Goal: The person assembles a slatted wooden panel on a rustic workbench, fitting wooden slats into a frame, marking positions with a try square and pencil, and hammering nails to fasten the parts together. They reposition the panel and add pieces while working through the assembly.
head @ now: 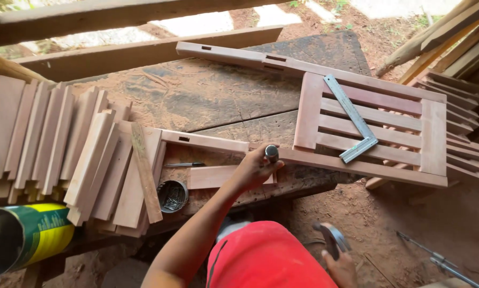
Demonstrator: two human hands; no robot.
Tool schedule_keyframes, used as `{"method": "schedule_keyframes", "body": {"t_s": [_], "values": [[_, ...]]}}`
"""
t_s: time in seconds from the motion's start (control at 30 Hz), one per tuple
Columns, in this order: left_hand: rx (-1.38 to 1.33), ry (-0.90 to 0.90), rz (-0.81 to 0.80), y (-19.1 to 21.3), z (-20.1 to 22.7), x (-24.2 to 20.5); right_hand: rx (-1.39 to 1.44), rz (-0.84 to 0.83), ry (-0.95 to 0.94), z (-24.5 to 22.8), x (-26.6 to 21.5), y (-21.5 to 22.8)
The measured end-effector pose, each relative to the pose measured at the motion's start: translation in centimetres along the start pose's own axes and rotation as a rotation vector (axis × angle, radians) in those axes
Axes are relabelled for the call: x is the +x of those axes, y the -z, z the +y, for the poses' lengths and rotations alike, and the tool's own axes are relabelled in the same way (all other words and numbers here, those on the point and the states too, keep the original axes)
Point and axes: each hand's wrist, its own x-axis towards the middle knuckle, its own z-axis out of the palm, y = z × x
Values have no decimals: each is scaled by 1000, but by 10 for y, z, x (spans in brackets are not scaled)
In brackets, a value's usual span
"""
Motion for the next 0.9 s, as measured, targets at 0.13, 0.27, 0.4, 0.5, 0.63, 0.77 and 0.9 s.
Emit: {"method": "schedule_keyframes", "body": {"t_s": [0.13,0.27,0.4,0.5,0.63,0.77,0.9], "values": [[37,39,13,-28,-29,14,-38,70,7,103,54,-38],[136,-28,29,-45,-34,14,246,-127,-136,103,40,-15],[197,-25,59,-51,-25,11,151,-116,-62,118,46,-15],[203,-2,31,-57,-27,11,48,79,-24,144,55,-37],[187,-28,-13,-53,-18,10,86,21,-74,137,54,-33],[227,-94,-54,-51,-29,14,61,-10,26,179,96,-71],[255,-154,-59,-48,-50,23,81,-32,20,155,80,-76]]}}
